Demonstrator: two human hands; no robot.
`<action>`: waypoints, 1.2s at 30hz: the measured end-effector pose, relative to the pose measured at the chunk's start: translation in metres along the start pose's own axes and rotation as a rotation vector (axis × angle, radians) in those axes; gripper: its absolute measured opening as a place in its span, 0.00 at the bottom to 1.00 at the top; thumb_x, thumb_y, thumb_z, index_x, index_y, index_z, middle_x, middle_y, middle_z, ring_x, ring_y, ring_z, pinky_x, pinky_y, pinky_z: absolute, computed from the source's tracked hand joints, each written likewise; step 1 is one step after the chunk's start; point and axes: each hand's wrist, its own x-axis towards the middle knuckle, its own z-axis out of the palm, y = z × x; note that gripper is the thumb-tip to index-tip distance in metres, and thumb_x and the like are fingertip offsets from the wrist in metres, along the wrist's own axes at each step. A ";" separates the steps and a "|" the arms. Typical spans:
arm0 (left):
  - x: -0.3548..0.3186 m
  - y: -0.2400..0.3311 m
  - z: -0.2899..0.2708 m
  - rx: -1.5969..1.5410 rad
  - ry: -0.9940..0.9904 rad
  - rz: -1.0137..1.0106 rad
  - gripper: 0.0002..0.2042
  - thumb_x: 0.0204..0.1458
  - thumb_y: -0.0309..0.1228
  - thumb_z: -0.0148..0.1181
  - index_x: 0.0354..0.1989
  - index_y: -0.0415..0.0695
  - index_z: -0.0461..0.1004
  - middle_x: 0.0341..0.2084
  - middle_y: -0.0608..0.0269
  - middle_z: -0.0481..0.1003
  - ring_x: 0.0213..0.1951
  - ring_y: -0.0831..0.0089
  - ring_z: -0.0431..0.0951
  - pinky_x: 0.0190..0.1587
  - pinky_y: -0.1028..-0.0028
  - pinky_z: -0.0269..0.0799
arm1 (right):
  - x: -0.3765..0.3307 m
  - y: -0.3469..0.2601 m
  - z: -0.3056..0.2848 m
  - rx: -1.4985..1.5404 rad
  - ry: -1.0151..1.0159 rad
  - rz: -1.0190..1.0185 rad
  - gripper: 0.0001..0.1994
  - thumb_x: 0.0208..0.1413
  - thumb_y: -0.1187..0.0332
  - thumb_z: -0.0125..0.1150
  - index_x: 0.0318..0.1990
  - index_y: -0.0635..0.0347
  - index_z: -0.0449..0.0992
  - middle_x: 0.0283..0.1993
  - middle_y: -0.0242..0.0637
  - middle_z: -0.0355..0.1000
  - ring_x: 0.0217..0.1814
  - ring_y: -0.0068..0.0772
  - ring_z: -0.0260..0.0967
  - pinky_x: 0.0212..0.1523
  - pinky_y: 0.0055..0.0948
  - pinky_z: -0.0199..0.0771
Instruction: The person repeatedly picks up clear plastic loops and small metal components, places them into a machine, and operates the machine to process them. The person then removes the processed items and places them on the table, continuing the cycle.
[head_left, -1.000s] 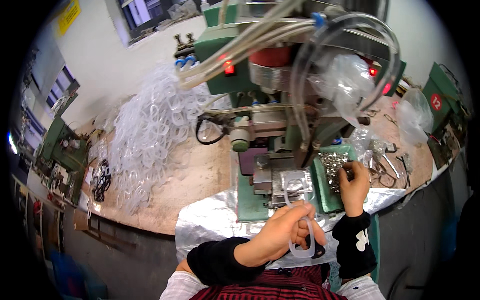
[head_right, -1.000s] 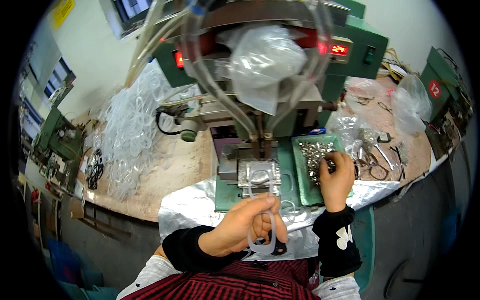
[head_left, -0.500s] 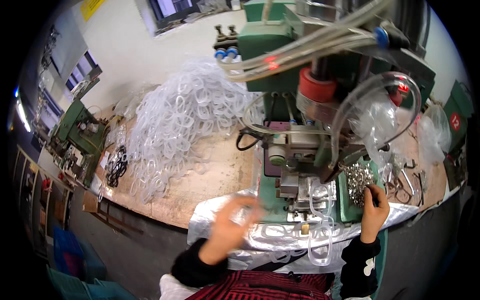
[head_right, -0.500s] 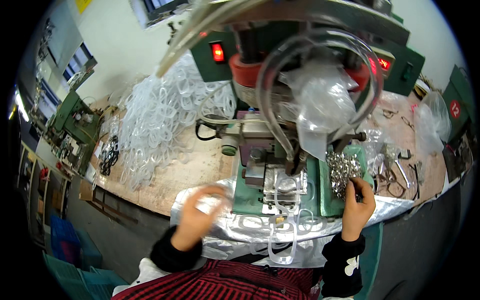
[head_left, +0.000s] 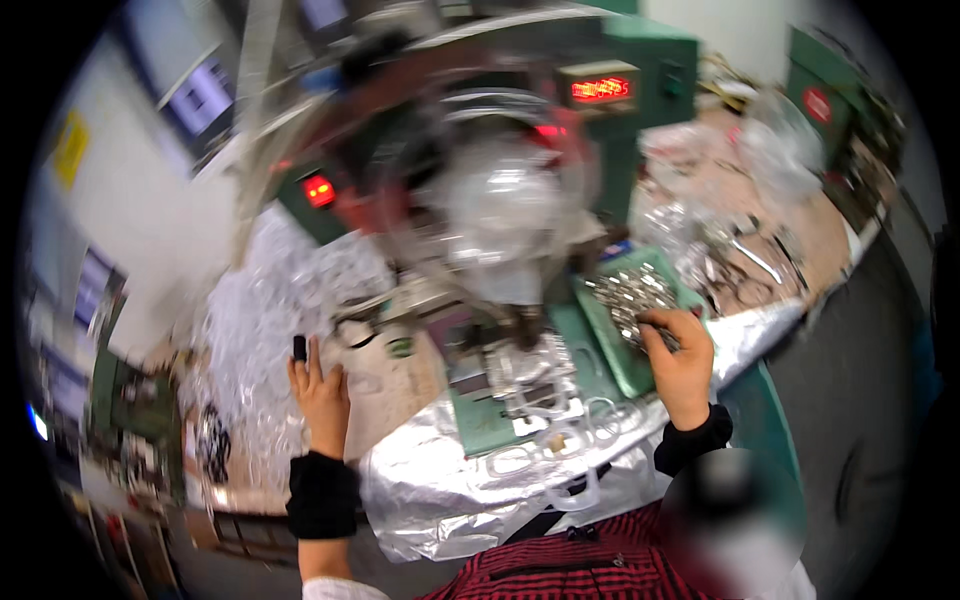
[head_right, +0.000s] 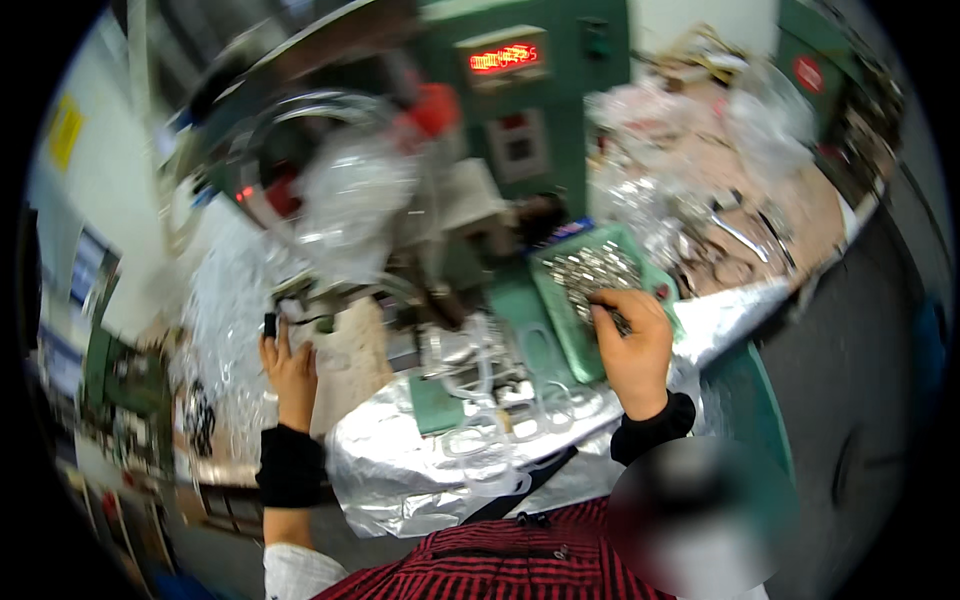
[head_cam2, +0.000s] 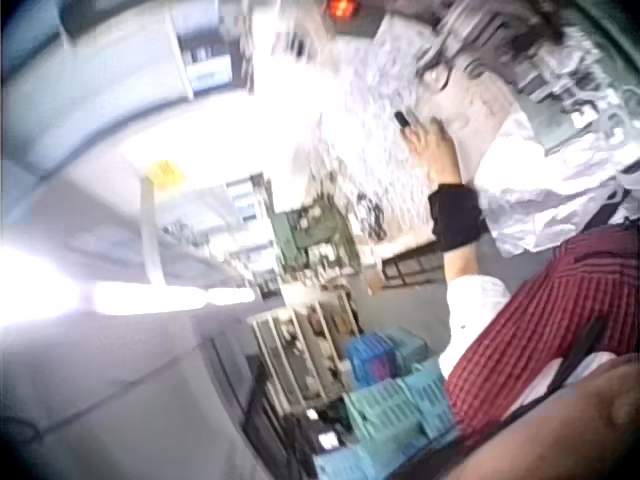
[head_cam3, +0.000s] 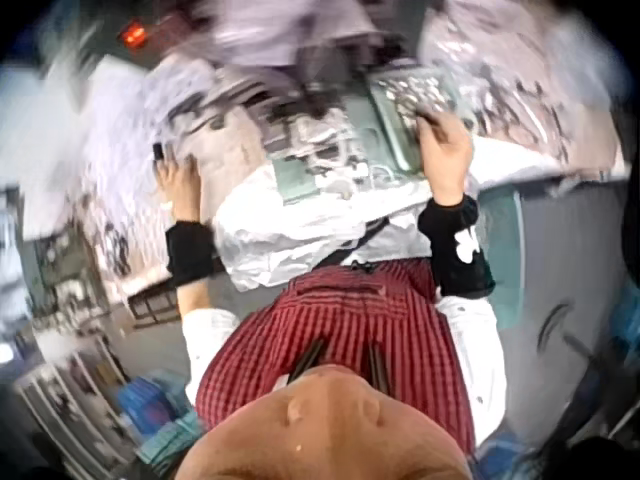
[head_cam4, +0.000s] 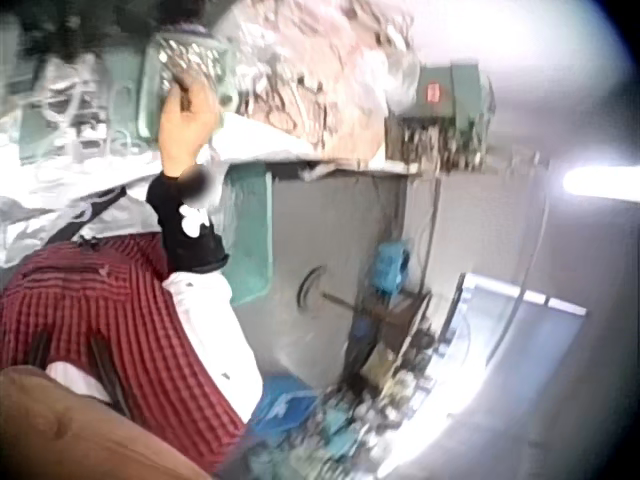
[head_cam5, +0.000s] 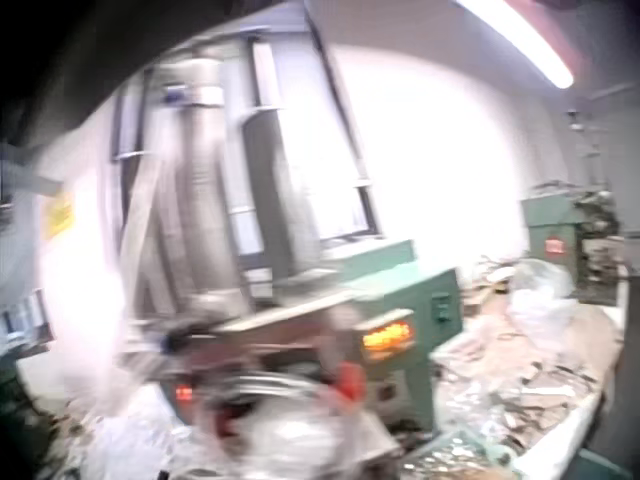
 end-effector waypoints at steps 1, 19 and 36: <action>0.005 0.015 -0.003 -0.038 -0.014 0.027 0.03 0.47 0.24 0.64 0.31 0.42 0.79 0.62 0.48 0.68 0.56 0.44 0.68 0.68 0.47 0.55 | -0.005 0.005 -0.011 -0.039 0.030 0.019 0.06 0.48 0.78 0.64 0.35 0.64 0.81 0.36 0.42 0.78 0.40 0.44 0.75 0.44 0.34 0.71; 0.036 0.116 -0.069 -1.354 0.356 -1.002 0.07 0.65 0.36 0.55 0.40 0.48 0.69 0.30 0.76 0.65 0.30 0.87 0.62 0.33 0.81 0.58 | 0.017 -0.083 0.049 0.567 -0.236 0.032 0.19 0.47 0.76 0.65 0.48 0.67 0.73 0.34 0.43 0.77 0.38 0.37 0.78 0.42 0.31 0.73; 0.101 0.172 -0.148 -1.140 0.417 0.219 0.05 0.60 0.25 0.53 0.40 0.41 0.76 0.33 0.51 0.80 0.33 0.63 0.80 0.35 0.69 0.67 | -0.009 -0.123 0.014 0.629 -0.403 0.119 0.26 0.50 0.80 0.59 0.60 0.64 0.70 0.57 0.50 0.73 0.65 0.46 0.69 0.66 0.38 0.64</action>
